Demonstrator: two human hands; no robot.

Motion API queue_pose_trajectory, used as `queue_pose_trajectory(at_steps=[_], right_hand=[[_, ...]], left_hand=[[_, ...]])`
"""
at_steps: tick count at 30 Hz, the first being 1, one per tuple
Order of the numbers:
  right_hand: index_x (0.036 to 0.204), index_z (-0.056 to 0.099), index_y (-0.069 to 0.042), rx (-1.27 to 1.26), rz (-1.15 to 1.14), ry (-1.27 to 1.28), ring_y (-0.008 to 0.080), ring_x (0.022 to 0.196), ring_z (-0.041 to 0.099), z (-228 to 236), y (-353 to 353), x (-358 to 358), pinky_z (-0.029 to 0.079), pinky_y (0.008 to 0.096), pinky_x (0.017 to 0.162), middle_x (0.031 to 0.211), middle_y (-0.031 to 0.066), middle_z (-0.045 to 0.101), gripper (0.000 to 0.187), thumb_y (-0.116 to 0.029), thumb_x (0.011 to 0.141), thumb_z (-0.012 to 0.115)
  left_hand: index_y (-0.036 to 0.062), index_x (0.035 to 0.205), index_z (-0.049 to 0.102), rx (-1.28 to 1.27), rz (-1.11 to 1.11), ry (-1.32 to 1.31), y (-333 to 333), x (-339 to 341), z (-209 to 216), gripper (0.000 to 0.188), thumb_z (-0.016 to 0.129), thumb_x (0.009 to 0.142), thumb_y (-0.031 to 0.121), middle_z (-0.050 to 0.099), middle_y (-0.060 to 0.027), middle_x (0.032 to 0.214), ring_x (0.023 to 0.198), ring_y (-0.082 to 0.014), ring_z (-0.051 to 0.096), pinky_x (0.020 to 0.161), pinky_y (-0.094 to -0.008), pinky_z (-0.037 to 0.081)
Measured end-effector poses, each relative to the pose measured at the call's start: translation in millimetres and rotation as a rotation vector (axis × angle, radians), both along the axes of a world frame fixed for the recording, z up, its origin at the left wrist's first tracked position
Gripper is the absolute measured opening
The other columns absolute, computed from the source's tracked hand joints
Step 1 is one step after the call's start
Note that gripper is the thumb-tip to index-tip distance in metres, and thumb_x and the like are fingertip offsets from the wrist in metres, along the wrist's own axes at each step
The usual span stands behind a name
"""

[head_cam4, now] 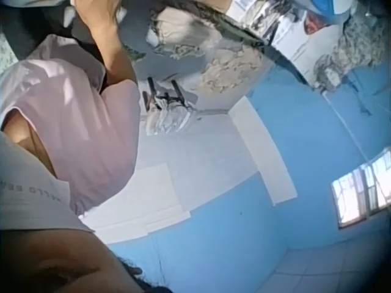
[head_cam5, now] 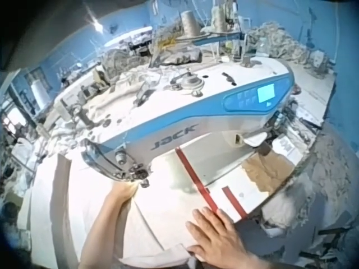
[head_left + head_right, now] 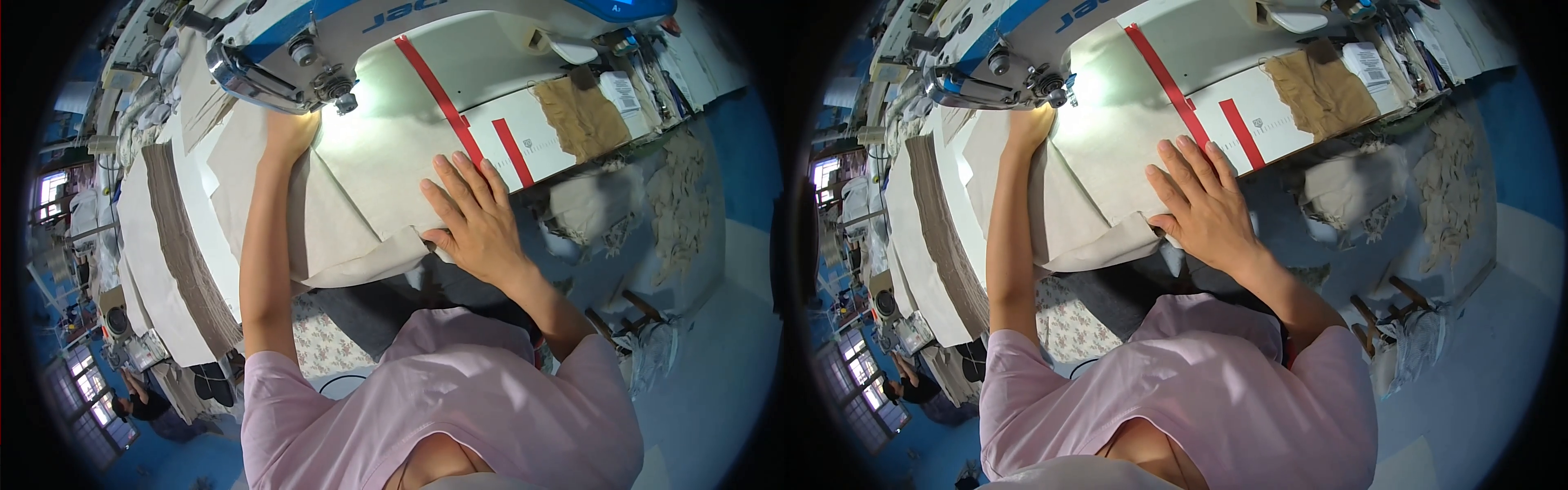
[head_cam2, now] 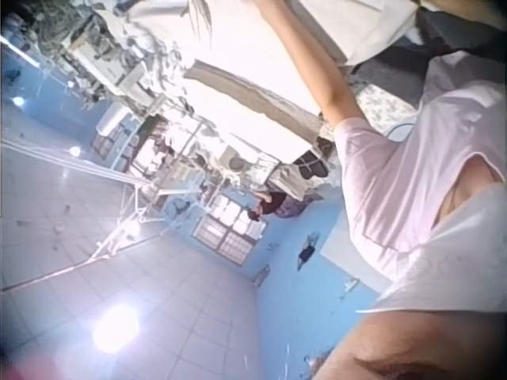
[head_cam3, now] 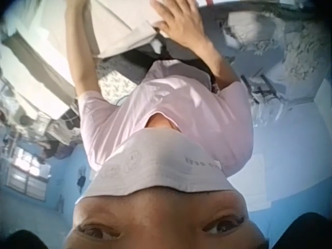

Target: Operating an industrial sewing machine to stitch together pieces of light beige fabric.

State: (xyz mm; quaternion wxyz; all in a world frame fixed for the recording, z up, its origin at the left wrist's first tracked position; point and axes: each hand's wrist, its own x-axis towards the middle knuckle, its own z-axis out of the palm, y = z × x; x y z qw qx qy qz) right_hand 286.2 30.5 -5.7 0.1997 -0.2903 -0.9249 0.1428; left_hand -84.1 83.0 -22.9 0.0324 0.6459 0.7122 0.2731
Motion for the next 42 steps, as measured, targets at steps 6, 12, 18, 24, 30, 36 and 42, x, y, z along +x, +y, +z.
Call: queue_pose_trajectory(at_steps=[6, 12, 18, 24, 30, 36, 42], right_hand=[[0.146, 0.057, -0.011, 0.035, -0.013, 0.022, 0.0351, 0.153, 0.034, -5, 2, 2, 0.022, 0.0548, 0.127, 0.162, 0.0162, 0.043, 0.065, -0.052, 0.096, 0.063], [0.15, 0.053, -0.011, 0.03, -0.007, 0.04, 0.0368, 0.155, 0.032, -9, 0, 2, 0.022, 0.0557, 0.127, 0.165, 0.0161, 0.039, 0.068, -0.052, 0.096, 0.064], [0.149, 0.053, -0.011, 0.027, -0.026, 0.06, 0.0367, 0.155, 0.032, -13, -3, 5, 0.021, 0.0554, 0.128, 0.166, 0.0162, 0.037, 0.068, -0.052, 0.096, 0.062], [0.127, 0.07, -0.006, 0.016, -0.124, 0.405, 0.036, 0.129, 0.06, 8, 37, 45, 0.049, 0.0455, 0.108, 0.14, 0.0165, 0.062, 0.035, -0.018, 0.094, 0.074], [0.106, 0.074, -0.002, 0.342, -0.657, 0.315, 0.0325, 0.102, 0.068, 54, 135, 183, 0.055, 0.0439, 0.088, 0.104, 0.0165, 0.072, 0.014, -0.004, 0.094, 0.067], [0.106, 0.074, -0.001, 0.177, -0.544, 0.371, 0.0325, 0.078, 0.069, 61, 129, 141, 0.054, 0.0385, 0.072, 0.094, 0.0163, 0.072, 0.012, -0.007, 0.098, 0.067], [0.12, 0.071, 0.003, 0.084, -0.001, 0.385, 0.0396, 0.108, 0.068, 37, 113, -40, 0.053, 0.046, 0.099, 0.114, 0.0208, 0.071, 0.028, -0.001, 0.098, 0.056]], left_hand=[[-0.0019, 0.117, 0.069, -0.03, -0.025, -0.052, 4, 7, 3, 0.026, 0.06, 0.094, 0.008, 0.072, -0.0222, 0.116, 0.109, -0.0377, 0.066, 0.098, -0.0469, 0.05], [0.0012, 0.135, 0.064, -0.126, -0.003, -0.035, 5, -3, -4, 0.038, 0.058, 0.098, 0.009, 0.065, -0.0209, 0.138, 0.129, -0.0348, 0.059, 0.112, -0.0434, 0.043], [0.0015, 0.136, 0.063, -0.131, -0.083, 0.001, 7, -8, -10, 0.039, 0.058, 0.097, 0.007, 0.064, -0.0224, 0.138, 0.128, -0.0368, 0.059, 0.111, -0.0464, 0.043], [-0.0008, 0.132, 0.063, -0.063, -0.013, -0.084, -20, 12, 20, 0.037, 0.064, 0.096, 0.006, 0.065, -0.0245, 0.132, 0.123, -0.0425, 0.06, 0.105, -0.05, 0.046], [0.0035, 0.135, 0.061, -0.135, -0.312, 0.13, -138, 141, 48, 0.052, 0.077, 0.091, 0.024, 0.053, -0.0207, 0.153, 0.146, -0.0435, 0.043, 0.123, -0.0611, 0.027], [0.0074, 0.097, 0.067, -0.167, -0.472, 0.131, -213, 150, 55, 0.028, 0.079, 0.085, 0.03, 0.056, -0.0168, 0.15, 0.142, -0.0394, 0.05, 0.121, -0.0651, 0.03], [0.0083, 0.081, 0.063, 0.047, -0.389, 0.108, -211, 132, 66, 0.026, 0.081, 0.084, 0.026, 0.072, -0.0071, 0.105, 0.106, -0.0287, 0.068, 0.099, -0.0492, 0.052]])
